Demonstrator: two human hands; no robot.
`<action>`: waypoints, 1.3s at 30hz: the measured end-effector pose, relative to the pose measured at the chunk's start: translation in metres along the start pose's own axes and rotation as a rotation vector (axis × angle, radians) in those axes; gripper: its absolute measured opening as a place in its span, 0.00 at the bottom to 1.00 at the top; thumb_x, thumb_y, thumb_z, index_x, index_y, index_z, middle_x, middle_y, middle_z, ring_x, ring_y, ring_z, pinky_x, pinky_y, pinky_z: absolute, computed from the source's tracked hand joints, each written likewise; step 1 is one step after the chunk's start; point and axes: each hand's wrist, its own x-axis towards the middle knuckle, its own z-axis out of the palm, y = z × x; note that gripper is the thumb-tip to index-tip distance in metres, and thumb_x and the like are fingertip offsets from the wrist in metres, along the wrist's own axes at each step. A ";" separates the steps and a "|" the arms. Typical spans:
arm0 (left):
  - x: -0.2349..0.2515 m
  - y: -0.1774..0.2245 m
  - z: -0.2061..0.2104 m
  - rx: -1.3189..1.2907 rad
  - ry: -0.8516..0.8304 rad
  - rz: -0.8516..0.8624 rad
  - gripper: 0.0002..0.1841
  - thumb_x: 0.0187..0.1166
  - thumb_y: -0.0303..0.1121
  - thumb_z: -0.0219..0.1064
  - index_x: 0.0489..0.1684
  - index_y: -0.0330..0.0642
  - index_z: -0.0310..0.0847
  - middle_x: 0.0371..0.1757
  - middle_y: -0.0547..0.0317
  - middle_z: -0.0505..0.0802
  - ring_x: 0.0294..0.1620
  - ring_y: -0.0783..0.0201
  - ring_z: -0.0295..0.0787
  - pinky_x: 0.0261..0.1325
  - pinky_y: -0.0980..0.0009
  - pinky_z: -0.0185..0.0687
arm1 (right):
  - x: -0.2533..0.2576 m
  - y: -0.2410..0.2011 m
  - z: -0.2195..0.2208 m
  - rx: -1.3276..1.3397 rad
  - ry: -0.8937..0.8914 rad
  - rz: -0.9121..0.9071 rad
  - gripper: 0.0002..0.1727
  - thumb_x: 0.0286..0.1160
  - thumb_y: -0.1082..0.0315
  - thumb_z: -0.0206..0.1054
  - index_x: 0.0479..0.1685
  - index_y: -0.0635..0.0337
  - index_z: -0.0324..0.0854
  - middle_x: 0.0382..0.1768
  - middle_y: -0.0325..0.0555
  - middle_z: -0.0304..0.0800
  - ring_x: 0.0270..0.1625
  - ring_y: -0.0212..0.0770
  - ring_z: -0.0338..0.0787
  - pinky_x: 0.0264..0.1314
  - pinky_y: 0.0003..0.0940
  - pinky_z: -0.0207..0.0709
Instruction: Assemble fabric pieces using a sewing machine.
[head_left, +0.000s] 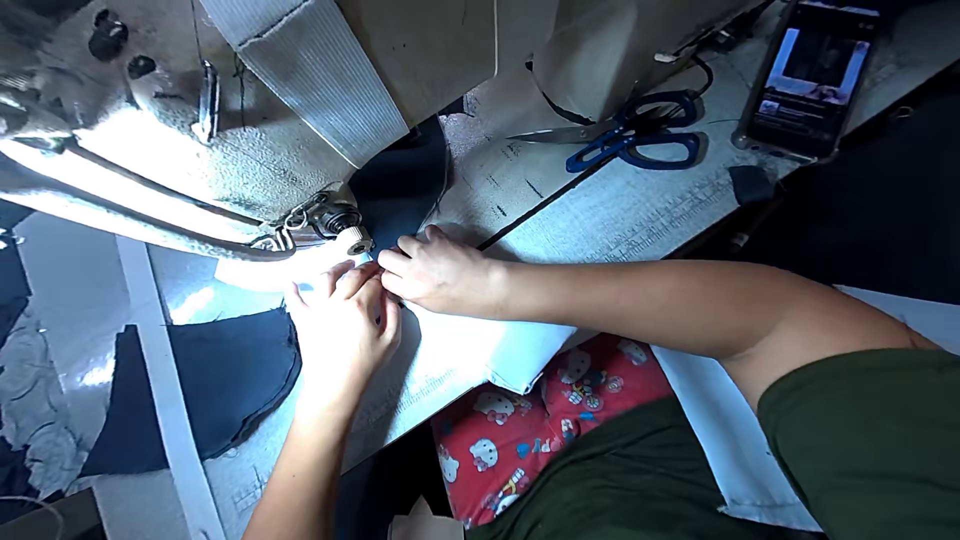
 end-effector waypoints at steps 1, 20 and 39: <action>0.001 -0.003 0.001 -0.003 0.003 -0.002 0.20 0.78 0.38 0.55 0.41 0.35 0.93 0.59 0.44 0.94 0.72 0.34 0.83 0.71 0.19 0.54 | 0.002 -0.001 -0.002 -0.015 -0.029 0.015 0.13 0.82 0.80 0.56 0.55 0.71 0.85 0.63 0.60 0.85 0.65 0.62 0.84 0.56 0.55 0.75; 0.024 -0.042 0.008 -0.107 0.016 -0.042 0.21 0.77 0.33 0.51 0.52 0.34 0.91 0.62 0.42 0.93 0.71 0.34 0.82 0.75 0.23 0.56 | -0.079 0.014 -0.023 0.376 0.103 0.215 0.29 0.75 0.41 0.65 0.51 0.59 0.93 0.68 0.51 0.86 0.79 0.57 0.77 0.79 0.62 0.65; -0.021 -0.006 0.000 -0.253 0.030 -0.035 0.22 0.86 0.44 0.55 0.61 0.35 0.88 0.68 0.43 0.90 0.73 0.43 0.84 0.73 0.38 0.75 | -0.103 -0.076 0.003 -0.075 0.231 0.306 0.30 0.73 0.42 0.64 0.51 0.61 0.93 0.50 0.54 0.95 0.52 0.58 0.95 0.39 0.54 0.88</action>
